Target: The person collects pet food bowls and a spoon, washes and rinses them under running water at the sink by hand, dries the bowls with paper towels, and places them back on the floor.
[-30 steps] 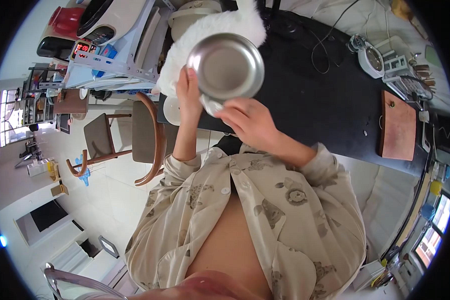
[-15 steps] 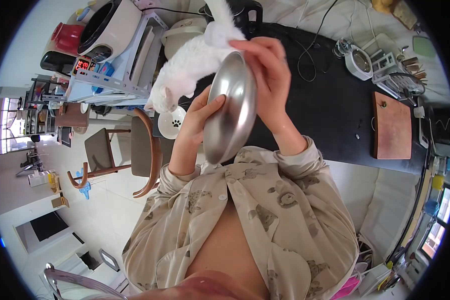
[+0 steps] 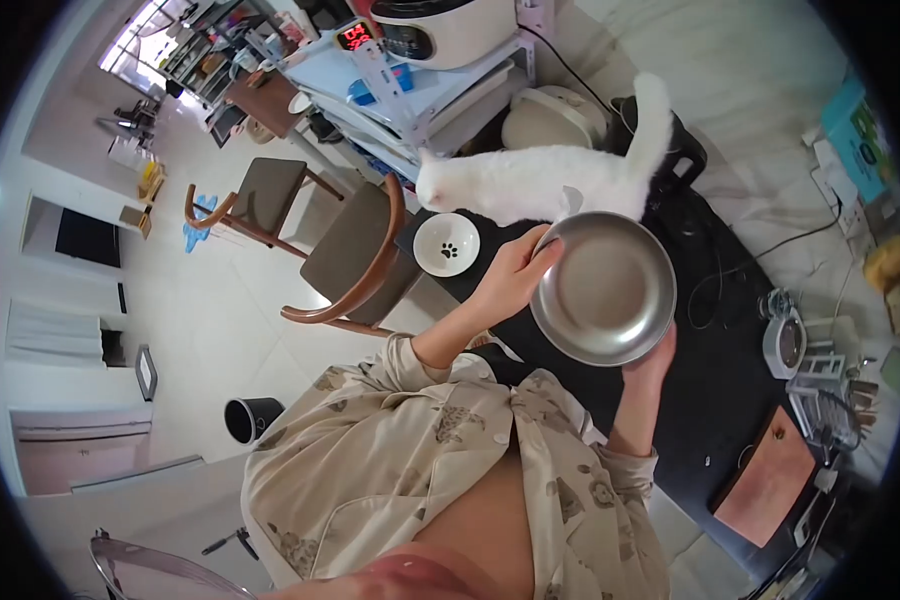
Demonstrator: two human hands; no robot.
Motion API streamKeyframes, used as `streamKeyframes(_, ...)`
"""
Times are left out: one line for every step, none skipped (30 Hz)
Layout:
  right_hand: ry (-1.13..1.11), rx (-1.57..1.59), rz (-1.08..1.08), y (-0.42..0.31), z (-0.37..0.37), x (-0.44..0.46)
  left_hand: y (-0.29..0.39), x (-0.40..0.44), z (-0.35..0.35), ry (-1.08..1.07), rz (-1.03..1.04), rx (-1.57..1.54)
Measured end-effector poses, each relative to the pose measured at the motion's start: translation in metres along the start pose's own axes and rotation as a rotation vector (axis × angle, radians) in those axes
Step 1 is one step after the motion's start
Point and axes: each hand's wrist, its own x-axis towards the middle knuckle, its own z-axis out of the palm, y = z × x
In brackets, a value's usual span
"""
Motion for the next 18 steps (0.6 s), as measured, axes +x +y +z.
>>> streamKeyframes(0.026, 0.127, 0.016, -0.023, 0.025, -0.008, -0.001, 0.0, -0.001, 0.012, 0.003, 0.001)
streamKeyframes(-0.149, -0.028, -0.161, -0.027, 0.022, -0.009, -0.004, 0.0, -0.002, 0.023, 0.043, 0.088)
streamKeyframes(-0.162, -0.029, -0.153, -0.03, 0.025, -0.01, -0.007, -0.002, -0.002, 0.036, 0.08, 0.178)
streamKeyframes(-0.135, -0.231, -0.23, -0.033, 0.032, -0.012, -0.011, -0.003, 0.001, 0.049, 0.076, 0.18)
streamKeyframes(-0.104, -0.432, -0.31, -0.036, 0.039, -0.014, -0.015, -0.004, 0.006, 0.103, 0.136, 0.122)
streamKeyframes(-0.071, -0.632, -0.395, -0.039, 0.045, -0.016, -0.019, -0.005, 0.008, 0.154, 0.2, 0.064)
streamKeyframes(-0.035, -0.833, -0.481, -0.041, 0.048, -0.015, -0.022, -0.004, 0.008, 0.12, 0.213, 0.029)
streamKeyframes(-0.042, -0.833, -0.482, -0.041, 0.049, -0.014, -0.024, -0.004, 0.011, 0.127, 0.214, 0.03)
streamKeyframes(-0.031, -0.833, -0.467, -0.04, 0.051, -0.011, -0.023, -0.005, 0.012, 0.095, 0.168, -0.173)
streamKeyframes(-0.021, -0.831, -0.454, -0.04, 0.051, -0.009, -0.021, -0.007, 0.014, 0.061, 0.124, -0.373)
streamKeyframes(-0.027, -0.829, -0.453, -0.039, 0.05, -0.009, -0.019, -0.008, 0.014, 0.058, 0.196, -0.415)
streamKeyframes(-0.037, -0.846, -0.434, -0.037, 0.049, -0.009, -0.013, -0.008, 0.012, 0.062, 0.195, -0.413)
streamKeyframes(-0.047, -0.863, -0.417, -0.035, 0.047, -0.009, -0.009, -0.008, 0.01, 0.007, 0.223, -0.428)
streamKeyframes(-0.049, -0.863, -0.415, -0.031, 0.044, -0.009, -0.006, -0.008, 0.007, -0.048, 0.251, -0.444)
streamKeyframes(-0.069, -0.876, -0.39, -0.029, 0.042, -0.01, -0.005, -0.005, 0.003, -0.048, 0.25, -0.445)
streamKeyframes(-0.088, -0.891, -0.363, -0.028, 0.044, -0.011, -0.003, 0.0, -0.003, -0.203, 0.117, -0.6)
streamKeyframes(-0.087, -0.893, -0.361, -0.028, 0.046, -0.014, -0.002, 0.002, -0.005, -0.358, -0.019, -0.751)
streamKeyframes(-0.117, -0.871, -0.395, -0.03, 0.057, -0.022, 0.001, 0.0, -0.002, -0.357, -0.021, -0.752)
